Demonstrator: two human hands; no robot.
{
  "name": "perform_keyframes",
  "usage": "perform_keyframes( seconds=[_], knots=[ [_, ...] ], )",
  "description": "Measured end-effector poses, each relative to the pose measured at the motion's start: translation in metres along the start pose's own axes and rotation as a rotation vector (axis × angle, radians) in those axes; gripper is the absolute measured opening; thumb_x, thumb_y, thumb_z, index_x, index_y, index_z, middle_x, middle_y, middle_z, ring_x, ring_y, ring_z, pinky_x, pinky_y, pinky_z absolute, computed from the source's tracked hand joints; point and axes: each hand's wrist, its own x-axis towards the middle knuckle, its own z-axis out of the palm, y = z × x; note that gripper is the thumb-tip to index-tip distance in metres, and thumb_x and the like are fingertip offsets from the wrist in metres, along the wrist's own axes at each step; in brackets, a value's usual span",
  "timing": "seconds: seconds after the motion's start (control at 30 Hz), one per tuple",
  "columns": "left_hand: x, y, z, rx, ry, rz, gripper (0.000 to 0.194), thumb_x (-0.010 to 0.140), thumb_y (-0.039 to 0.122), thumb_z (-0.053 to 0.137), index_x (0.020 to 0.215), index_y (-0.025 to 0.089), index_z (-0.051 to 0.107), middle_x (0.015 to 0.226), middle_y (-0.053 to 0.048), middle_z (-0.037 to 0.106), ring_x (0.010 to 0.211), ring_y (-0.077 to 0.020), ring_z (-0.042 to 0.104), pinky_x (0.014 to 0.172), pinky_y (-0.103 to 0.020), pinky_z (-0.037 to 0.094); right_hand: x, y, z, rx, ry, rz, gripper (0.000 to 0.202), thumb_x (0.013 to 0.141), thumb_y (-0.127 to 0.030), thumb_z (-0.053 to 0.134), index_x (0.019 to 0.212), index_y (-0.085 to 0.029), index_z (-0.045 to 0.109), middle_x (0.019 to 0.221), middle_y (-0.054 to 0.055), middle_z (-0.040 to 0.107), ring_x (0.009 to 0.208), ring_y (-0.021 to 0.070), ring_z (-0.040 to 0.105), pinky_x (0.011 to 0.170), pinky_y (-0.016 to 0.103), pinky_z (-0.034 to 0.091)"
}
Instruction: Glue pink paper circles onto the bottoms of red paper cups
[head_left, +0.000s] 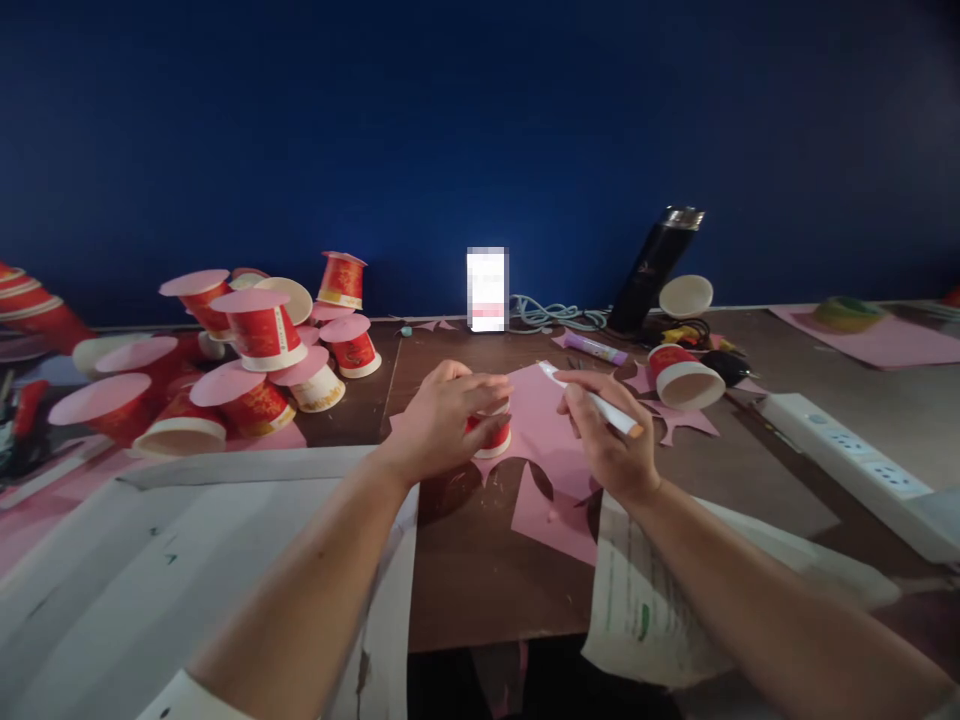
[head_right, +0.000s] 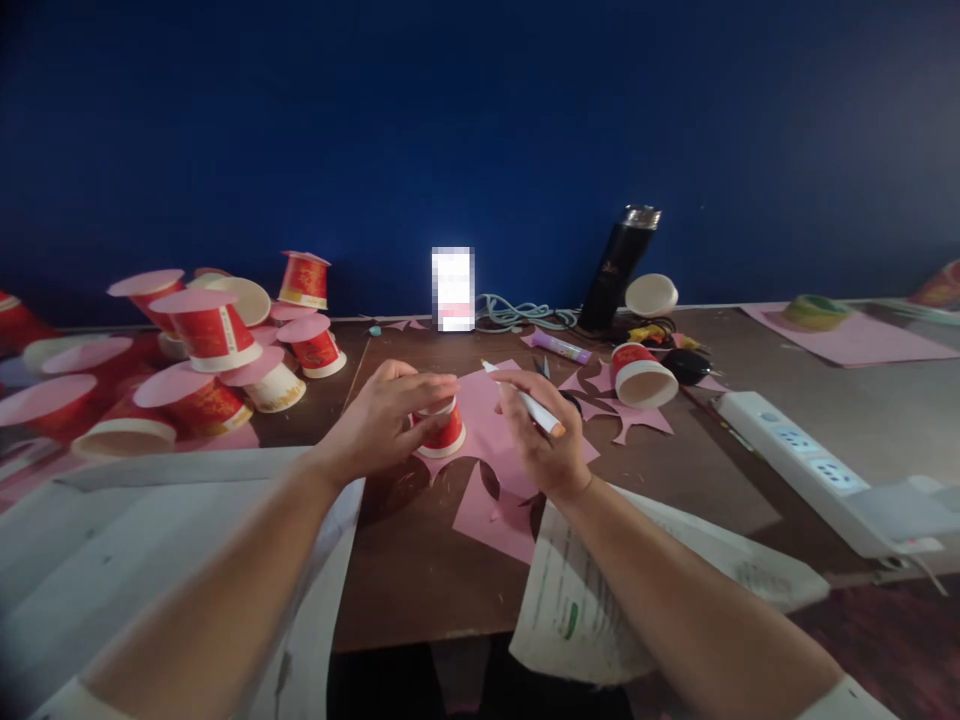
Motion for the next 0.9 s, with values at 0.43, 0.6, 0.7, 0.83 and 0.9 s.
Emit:
perform_keyframes(
  seconds=[0.43,0.6,0.7,0.83,0.9],
  knots=[
    [-0.005,-0.039,-0.013,0.179,0.692,-0.396,0.037,0.086,0.041,0.057,0.117,0.022,0.063,0.114,-0.008,0.067,0.106,-0.0217,0.059,0.095,-0.039,0.044,0.001,0.000,-0.002,0.030,0.064,0.080,0.023,0.089,-0.032,0.056,0.107,-0.022,0.066,0.077,0.002,0.064,0.061,0.0124,0.059,0.061,0.028,0.052],
    [-0.011,-0.057,0.003,0.305,0.619,-0.391,0.035,0.085,0.039,0.059,0.115,0.022,0.064,0.116,-0.008,0.066,0.110,-0.0236,0.058,0.100,-0.041,0.039,-0.001,0.006,0.002,0.023,0.004,0.071,0.027,0.088,-0.027,0.057,0.114,-0.023,0.064,0.098,0.006,0.068,0.074,0.0150,0.063,0.070,0.030,0.053],
    [-0.013,-0.061,0.010,0.326,0.585,-0.381,0.035,0.086,0.037,0.057,0.117,0.023,0.062,0.118,-0.008,0.065,0.112,-0.0239,0.057,0.100,-0.042,0.039,-0.003,0.010,0.005,0.016,-0.039,0.055,0.030,0.088,-0.025,0.056,0.117,-0.025,0.063,0.112,0.006,0.066,0.086,0.0169,0.064,0.079,0.032,0.052],
    [-0.013,-0.065,0.012,0.354,0.566,-0.369,0.036,0.086,0.037,0.057,0.119,0.023,0.061,0.120,-0.010,0.064,0.114,-0.0254,0.056,0.101,-0.044,0.037,-0.003,0.012,0.007,-0.001,-0.071,0.053,0.029,0.087,-0.023,0.057,0.116,-0.025,0.063,0.113,0.006,0.067,0.098,0.0189,0.063,0.088,0.033,0.050],
    [-0.013,-0.066,0.012,0.363,0.545,-0.358,0.038,0.086,0.037,0.056,0.121,0.022,0.061,0.121,-0.011,0.063,0.114,-0.0258,0.056,0.101,-0.044,0.037,-0.003,0.011,0.008,-0.001,-0.075,0.054,0.029,0.087,-0.022,0.057,0.115,-0.024,0.064,0.111,0.006,0.068,0.098,0.0187,0.063,0.088,0.033,0.050]
  ],
)
